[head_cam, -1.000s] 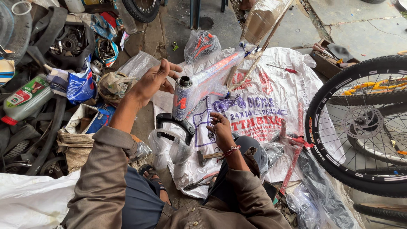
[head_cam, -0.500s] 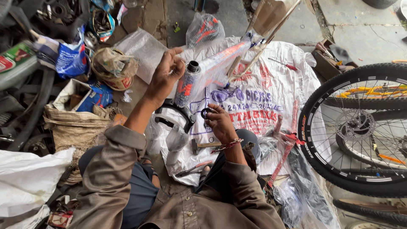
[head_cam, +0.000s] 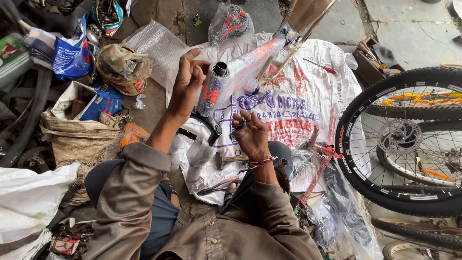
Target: The person sits on the floor and uses a spray can to apply lubricant to a bicycle headset bearing. They then use pliers to adjust the bearing components. The workspace is cluttered with bicycle parts and tools.
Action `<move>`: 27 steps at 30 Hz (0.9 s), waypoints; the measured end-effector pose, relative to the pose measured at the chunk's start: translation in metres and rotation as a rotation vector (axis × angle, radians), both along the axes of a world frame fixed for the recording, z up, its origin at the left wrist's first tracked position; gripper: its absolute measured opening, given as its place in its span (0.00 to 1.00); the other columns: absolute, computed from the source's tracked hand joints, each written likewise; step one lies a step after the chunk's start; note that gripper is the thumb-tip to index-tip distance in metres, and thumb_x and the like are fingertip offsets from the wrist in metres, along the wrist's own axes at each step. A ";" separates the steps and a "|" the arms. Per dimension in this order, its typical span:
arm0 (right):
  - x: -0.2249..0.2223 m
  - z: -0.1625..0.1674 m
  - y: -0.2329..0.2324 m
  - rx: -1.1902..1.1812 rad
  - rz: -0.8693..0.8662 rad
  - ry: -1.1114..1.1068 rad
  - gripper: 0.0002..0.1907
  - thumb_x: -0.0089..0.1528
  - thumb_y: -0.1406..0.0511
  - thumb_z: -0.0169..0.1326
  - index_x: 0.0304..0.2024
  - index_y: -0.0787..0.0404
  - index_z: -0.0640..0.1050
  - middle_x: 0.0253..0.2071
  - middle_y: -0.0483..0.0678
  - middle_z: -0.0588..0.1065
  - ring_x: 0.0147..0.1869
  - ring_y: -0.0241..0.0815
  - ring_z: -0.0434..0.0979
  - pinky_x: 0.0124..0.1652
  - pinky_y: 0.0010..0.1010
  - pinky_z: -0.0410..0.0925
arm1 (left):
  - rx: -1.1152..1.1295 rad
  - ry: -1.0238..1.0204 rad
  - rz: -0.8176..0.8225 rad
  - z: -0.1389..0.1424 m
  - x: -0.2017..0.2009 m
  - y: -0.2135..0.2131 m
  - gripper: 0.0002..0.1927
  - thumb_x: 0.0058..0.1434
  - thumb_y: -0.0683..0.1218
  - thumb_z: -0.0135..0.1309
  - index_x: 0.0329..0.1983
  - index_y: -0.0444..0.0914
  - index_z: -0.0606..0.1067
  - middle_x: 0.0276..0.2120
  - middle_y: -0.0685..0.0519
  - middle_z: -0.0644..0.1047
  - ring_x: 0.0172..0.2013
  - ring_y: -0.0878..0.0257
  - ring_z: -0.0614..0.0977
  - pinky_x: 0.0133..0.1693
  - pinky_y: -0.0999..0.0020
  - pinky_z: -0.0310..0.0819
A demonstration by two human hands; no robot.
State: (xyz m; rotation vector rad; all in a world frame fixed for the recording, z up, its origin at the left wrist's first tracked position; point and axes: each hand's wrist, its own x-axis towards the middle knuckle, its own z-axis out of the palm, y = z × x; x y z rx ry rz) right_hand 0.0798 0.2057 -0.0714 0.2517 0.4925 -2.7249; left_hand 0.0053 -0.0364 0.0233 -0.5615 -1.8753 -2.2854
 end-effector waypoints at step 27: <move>-0.107 0.220 -0.002 1.599 0.334 0.993 0.28 0.65 0.61 0.58 0.67 0.59 0.70 0.59 0.53 0.77 0.53 0.43 0.79 0.49 0.33 0.75 | -0.176 0.104 0.155 -0.008 0.003 0.010 0.53 0.54 0.45 0.70 0.75 0.38 0.49 0.59 0.43 0.73 0.59 0.52 0.78 0.55 0.56 0.75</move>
